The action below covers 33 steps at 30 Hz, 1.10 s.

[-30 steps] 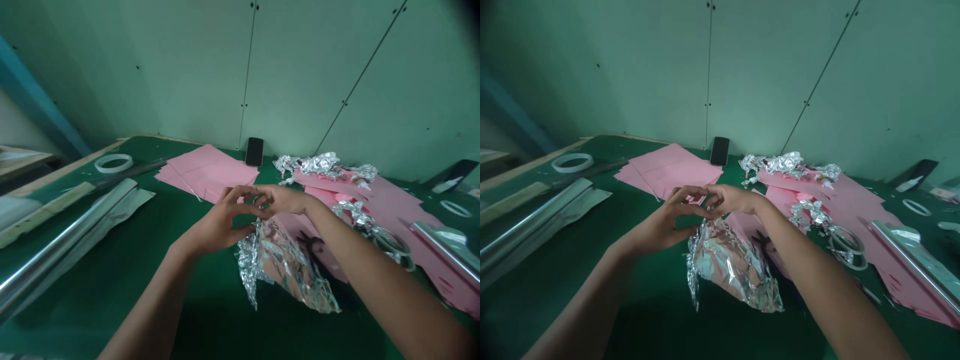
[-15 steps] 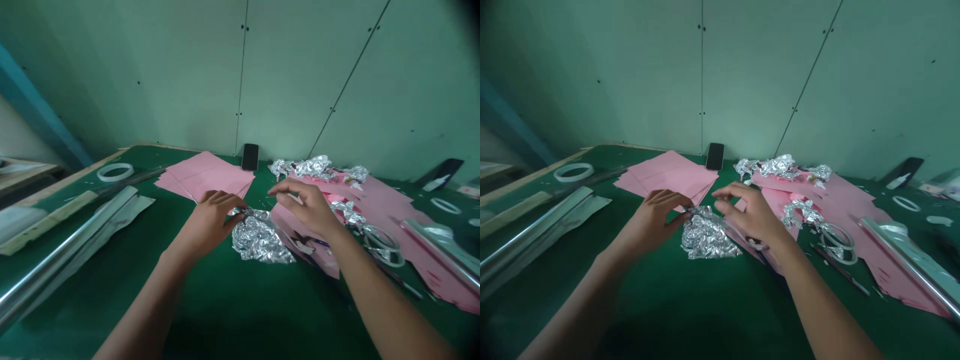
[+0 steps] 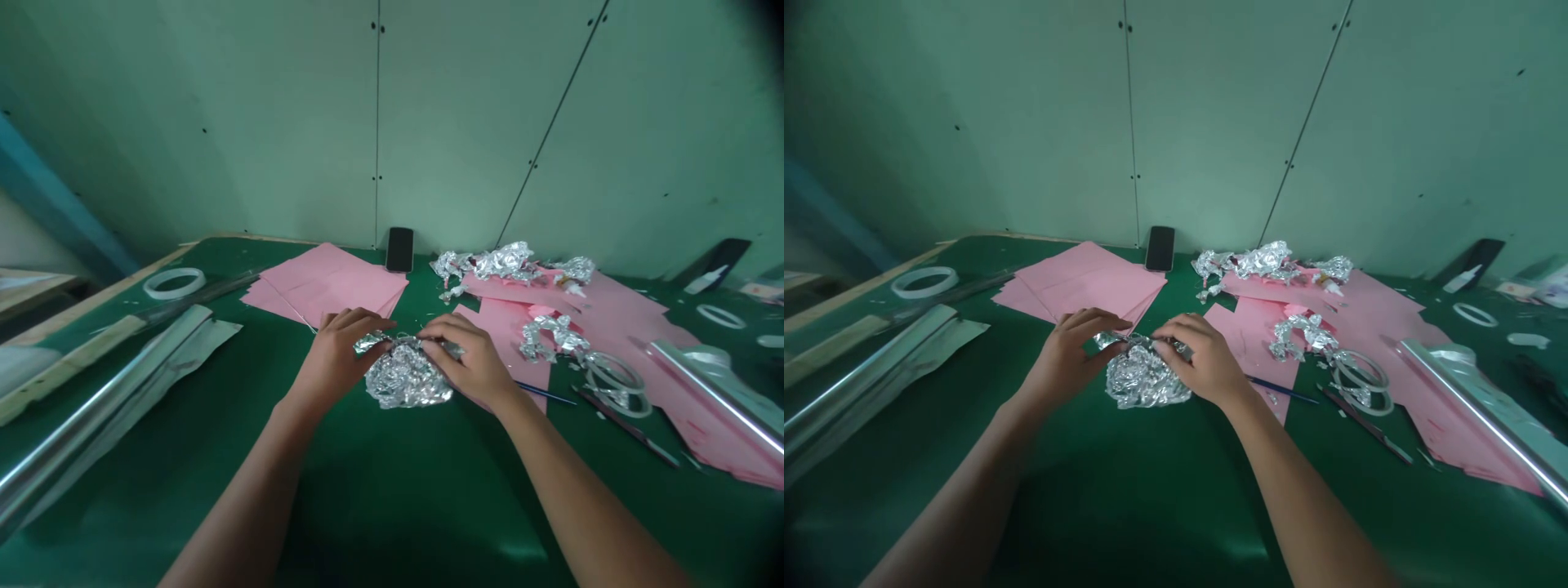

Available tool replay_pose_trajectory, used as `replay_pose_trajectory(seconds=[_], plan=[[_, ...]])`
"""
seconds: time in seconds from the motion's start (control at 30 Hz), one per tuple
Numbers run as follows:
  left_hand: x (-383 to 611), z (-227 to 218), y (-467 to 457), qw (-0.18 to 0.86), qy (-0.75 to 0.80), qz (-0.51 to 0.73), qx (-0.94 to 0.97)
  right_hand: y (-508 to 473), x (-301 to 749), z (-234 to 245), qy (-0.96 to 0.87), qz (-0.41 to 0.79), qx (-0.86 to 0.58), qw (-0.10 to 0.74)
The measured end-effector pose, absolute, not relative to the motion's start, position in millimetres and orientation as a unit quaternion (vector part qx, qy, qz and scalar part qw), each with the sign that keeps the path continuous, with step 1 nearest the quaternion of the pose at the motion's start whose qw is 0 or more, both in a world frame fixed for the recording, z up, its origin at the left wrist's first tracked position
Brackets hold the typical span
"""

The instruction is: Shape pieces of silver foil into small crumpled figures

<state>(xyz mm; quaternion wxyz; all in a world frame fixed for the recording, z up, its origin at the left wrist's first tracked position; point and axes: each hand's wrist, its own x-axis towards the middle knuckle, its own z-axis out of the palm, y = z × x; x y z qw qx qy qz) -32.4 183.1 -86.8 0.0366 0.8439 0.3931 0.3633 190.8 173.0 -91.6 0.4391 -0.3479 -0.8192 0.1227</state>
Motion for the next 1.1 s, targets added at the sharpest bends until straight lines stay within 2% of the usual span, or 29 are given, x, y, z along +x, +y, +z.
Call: replay_pose_trajectory(seconds=[0.13,0.33,0.43,0.53,0.67,0.73,0.83,0.93,1.0,1.1], plan=[[-39.1,-95.0,184.8,0.108,0.424,0.369,0.820,175.7,190.3,-97.1,-0.815,0.082,-0.347,0.456],[-41.4,-93.3,183.4,0.090,0.420,0.332,0.840,180.9,214.1,-86.3,-0.636,-0.049,-0.426,0.642],[-39.4,-91.3,181.3,0.071,0.432,0.348,0.829,181.1,227.7,-83.7,-0.573,-0.154,-0.411,0.692],[-38.1,-90.2,179.0,0.083,0.459,0.371,0.803,187.4,230.5,-92.3,-0.619,-0.194,-0.402,0.646],[-36.6,-91.0,177.9,0.173,0.464,0.360,0.791,202.1,220.9,-115.7,-0.760,-0.099,-0.471,0.437],[-35.4,-91.5,178.6,0.203,0.480,0.375,0.766,204.8,216.2,-123.6,-0.778,-0.055,-0.496,0.382],[-34.0,-91.5,180.6,0.246,0.536,0.454,0.668,196.7,211.3,-121.7,-0.769,-0.052,-0.454,0.448],[-33.8,-90.6,182.3,0.364,0.556,0.528,0.529,179.8,204.3,-109.9,-0.783,-0.067,-0.363,0.501],[-33.7,-90.3,182.9,0.435,0.554,0.545,0.453,170.9,197.0,-104.3,-0.818,-0.070,-0.338,0.460],[-33.2,-91.3,183.8,0.481,0.556,0.547,0.400,169.6,184.3,-106.4,-0.858,-0.091,-0.344,0.371]])
